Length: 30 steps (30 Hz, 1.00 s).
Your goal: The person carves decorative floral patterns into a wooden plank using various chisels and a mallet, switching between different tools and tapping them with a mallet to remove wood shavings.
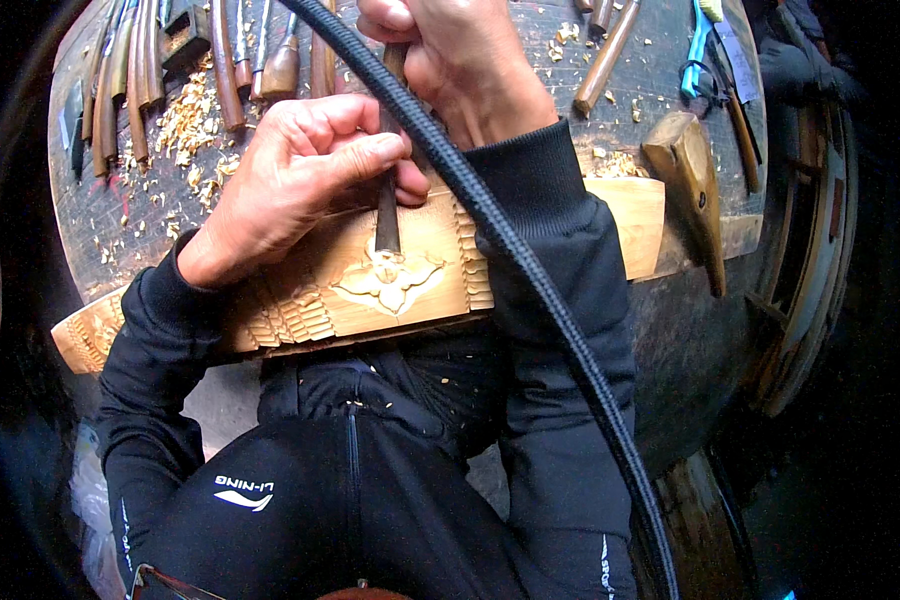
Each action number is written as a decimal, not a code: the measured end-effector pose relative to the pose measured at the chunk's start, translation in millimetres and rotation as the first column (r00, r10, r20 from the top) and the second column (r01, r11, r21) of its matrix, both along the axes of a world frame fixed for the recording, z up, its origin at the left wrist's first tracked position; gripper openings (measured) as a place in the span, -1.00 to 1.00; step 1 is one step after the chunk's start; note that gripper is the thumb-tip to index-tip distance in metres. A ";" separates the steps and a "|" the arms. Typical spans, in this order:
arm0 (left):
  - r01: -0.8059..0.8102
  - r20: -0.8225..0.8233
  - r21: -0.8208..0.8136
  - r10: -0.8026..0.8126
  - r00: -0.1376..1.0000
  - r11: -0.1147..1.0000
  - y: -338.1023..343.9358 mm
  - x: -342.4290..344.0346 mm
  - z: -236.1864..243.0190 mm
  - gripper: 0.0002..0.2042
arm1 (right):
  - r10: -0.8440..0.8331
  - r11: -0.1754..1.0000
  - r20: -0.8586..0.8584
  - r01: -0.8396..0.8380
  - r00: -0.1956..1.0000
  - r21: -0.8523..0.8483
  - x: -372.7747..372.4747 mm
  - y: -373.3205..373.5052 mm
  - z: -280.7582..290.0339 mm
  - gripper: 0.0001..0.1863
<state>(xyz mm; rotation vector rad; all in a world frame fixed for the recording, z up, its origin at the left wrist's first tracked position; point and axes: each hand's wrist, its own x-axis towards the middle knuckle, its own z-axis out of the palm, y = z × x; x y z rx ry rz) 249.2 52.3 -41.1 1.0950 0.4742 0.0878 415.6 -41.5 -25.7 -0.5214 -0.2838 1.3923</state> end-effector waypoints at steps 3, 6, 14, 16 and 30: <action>0.065 0.031 -0.023 -0.064 0.997 0.998 -12.7 21.8 9.7 -0.77 | -0.082 0.996 0.067 0.085 0.994 -0.036 59.6 40.2 -22.9 -0.44; 0.021 0.027 0.005 -0.021 0.999 1.000 -8.1 13.0 8.2 -0.77 | -0.083 0.995 0.070 0.086 0.994 -0.047 38.4 43.3 -24.1 -0.43; 0.026 0.002 -0.001 -0.026 1.000 1.000 -7.8 13.1 9.6 -0.78 | -0.017 0.999 0.279 0.007 0.960 0.039 55.0 47.2 -43.0 -0.30; 0.006 0.006 -0.031 -0.006 1.000 1.000 -10.7 13.4 9.5 -0.77 | -0.026 0.996 0.296 0.001 0.955 0.084 56.8 50.4 -50.9 -0.27; 0.026 0.066 -0.008 -0.025 0.998 1.000 -11.2 13.9 4.5 -0.71 | 0.062 0.997 0.175 -0.052 0.983 -0.060 49.8 43.6 -28.0 -0.57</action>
